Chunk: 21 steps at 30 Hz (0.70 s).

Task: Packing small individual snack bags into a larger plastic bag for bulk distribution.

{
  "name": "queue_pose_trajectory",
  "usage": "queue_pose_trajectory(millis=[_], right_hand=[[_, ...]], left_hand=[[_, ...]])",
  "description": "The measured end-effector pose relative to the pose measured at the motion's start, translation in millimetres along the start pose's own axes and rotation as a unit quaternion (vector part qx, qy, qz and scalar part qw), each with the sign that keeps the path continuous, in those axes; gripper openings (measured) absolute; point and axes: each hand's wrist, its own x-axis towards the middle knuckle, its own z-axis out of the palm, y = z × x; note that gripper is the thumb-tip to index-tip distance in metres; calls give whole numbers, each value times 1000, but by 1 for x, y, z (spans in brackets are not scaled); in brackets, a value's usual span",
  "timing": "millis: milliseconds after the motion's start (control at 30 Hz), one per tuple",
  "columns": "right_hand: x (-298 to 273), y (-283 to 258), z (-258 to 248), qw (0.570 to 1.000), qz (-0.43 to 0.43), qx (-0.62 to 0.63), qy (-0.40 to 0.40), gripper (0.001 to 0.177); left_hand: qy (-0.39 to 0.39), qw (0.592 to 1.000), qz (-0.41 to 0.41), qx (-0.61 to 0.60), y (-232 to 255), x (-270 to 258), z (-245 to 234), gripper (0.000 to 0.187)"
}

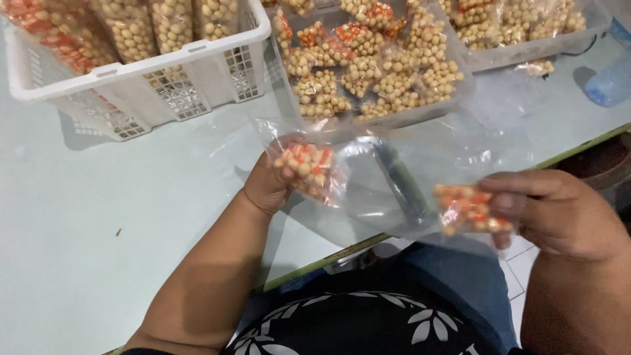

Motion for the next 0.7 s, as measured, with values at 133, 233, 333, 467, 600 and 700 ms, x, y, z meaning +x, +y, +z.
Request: queue_pose_trajectory(millis=[133,233,333,467,600,700], right_hand=[[12,-53,69,969,157,-154,112,37],[26,-56,77,950,226,-194,92,59],[33,-52,81,940,237,-242,41,64],[28,-30,66,911,114,-397,5,44],[19,-26,55,807,-2,-589,-31,45],[19,-27,59,929,91,-358,-6,31]], left_hand=[[-69,997,3,38,7,-1,5,52],[-61,996,-7,61,5,-2,-4,54],[-42,997,-19,55,8,0,-5,56],[-36,995,-17,96,11,1,-3,61],[-48,997,-52,36,11,-1,2,56],[-39,997,-61,19,6,-1,0,62]])
